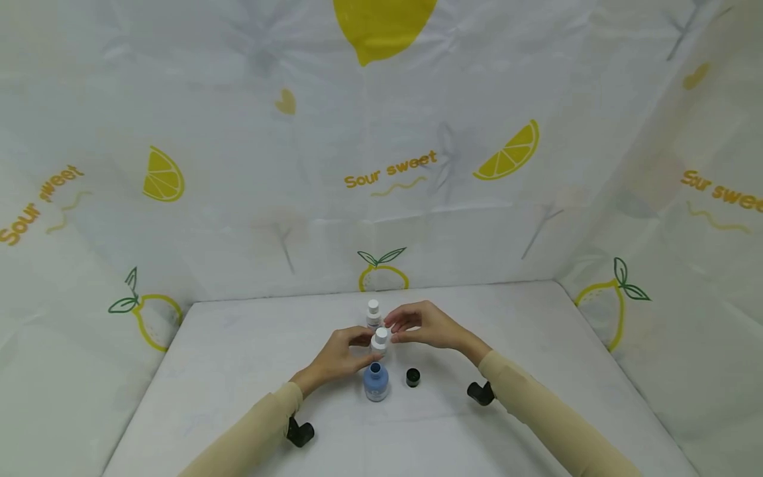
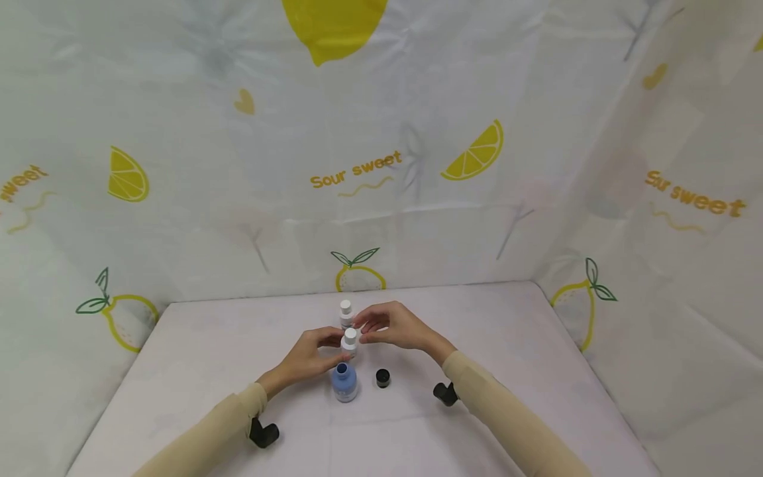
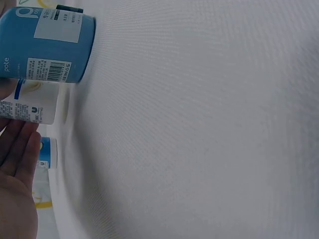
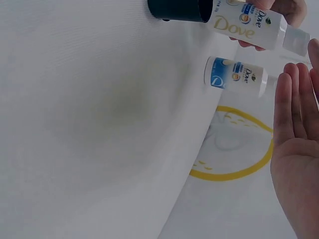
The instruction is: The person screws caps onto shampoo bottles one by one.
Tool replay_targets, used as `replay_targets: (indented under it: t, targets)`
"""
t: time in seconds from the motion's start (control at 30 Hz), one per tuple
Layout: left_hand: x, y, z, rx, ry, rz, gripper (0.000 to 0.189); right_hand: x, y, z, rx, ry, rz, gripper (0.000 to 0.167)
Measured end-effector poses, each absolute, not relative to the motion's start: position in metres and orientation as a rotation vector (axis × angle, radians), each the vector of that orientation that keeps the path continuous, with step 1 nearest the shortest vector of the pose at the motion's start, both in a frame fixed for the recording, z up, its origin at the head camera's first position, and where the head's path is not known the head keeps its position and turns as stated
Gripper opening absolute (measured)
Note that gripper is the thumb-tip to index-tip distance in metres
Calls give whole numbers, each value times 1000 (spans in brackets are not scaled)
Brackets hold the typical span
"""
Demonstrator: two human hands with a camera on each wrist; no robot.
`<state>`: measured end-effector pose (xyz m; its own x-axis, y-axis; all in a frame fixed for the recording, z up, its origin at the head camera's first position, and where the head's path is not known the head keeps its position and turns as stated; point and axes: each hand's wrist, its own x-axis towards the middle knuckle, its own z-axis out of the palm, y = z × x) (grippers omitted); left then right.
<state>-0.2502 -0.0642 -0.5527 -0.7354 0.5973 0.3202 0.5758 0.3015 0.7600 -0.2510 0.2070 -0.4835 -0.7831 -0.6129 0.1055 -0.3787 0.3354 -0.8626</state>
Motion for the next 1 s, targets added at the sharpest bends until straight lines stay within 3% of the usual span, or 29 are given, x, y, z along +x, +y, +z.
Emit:
replay_targets:
  t: [1.0]
  targets:
    - [-243, -72, -566, 1013, 2469, 1479, 48, -237, 241, -499, -777, 2377, -1364, 39]
